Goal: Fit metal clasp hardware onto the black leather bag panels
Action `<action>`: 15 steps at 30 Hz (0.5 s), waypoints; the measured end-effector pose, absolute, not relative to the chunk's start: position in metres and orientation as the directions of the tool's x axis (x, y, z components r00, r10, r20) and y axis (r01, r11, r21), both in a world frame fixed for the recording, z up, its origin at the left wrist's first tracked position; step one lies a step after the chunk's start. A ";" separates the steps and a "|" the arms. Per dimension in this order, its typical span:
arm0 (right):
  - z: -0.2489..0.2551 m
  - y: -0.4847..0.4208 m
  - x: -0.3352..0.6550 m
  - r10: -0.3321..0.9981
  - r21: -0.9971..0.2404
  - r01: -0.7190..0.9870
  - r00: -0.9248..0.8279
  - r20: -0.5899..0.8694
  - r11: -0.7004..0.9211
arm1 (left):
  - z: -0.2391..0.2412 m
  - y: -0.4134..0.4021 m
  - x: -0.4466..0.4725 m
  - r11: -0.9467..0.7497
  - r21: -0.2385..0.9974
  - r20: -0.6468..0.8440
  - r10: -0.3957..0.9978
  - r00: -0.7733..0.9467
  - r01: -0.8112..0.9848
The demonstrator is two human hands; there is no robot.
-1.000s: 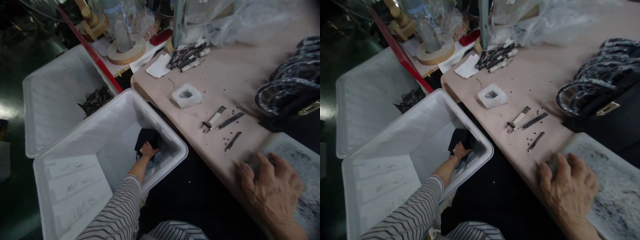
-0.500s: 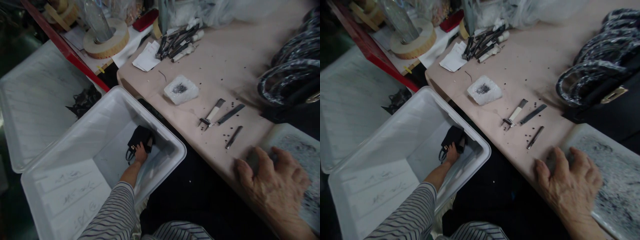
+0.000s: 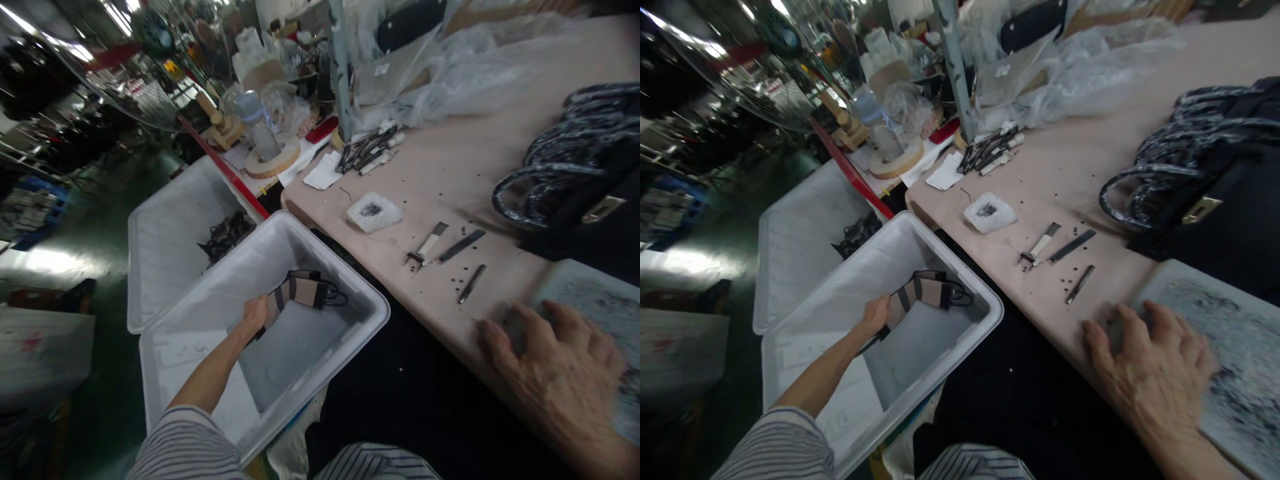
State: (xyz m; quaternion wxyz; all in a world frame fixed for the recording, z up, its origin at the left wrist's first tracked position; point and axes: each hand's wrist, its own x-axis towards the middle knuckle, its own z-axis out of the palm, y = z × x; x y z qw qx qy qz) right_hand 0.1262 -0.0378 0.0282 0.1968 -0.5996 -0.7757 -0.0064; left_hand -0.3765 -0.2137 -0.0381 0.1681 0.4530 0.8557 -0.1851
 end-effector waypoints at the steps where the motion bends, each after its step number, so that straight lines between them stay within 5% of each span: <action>1: 0.030 -0.040 0.120 0.921 -0.326 0.891 -0.206 0.330 0.316 | -0.020 -0.221 -0.373 0.495 -0.164 -0.450 0.732 -0.511 0.853; 4: 0.041 -0.066 0.075 0.940 -0.754 0.574 -0.289 0.178 0.320 | 0.043 -0.244 -0.359 0.413 -0.171 -0.414 0.794 -0.446 0.895; 6: 0.053 -0.098 0.031 0.853 -0.948 0.317 -0.493 -0.174 -0.010 | 0.093 -0.258 -0.345 0.312 -0.221 -0.352 0.858 -0.374 0.924; 7: 0.059 -0.116 0.007 0.703 -0.946 0.245 -0.634 -0.321 -0.210 | 0.120 -0.264 -0.336 0.249 -0.269 -0.316 0.890 -0.329 0.930; 9: 0.071 -0.149 -0.036 0.407 -0.759 0.193 -0.748 -0.524 -0.622 | 0.176 -0.274 -0.313 0.131 -0.396 -0.254 0.936 -0.245 0.909; 11: 0.082 -0.169 -0.070 0.163 -0.472 0.171 -0.793 -0.587 -0.865 | 0.228 -0.285 -0.285 0.024 -0.526 -0.214 0.964 -0.160 0.850; 15: 0.113 -0.164 -0.101 0.100 -0.154 -0.023 -0.851 -0.515 -0.988 | 0.300 -0.312 -0.224 -0.214 -0.683 -0.172 0.976 0.132 0.699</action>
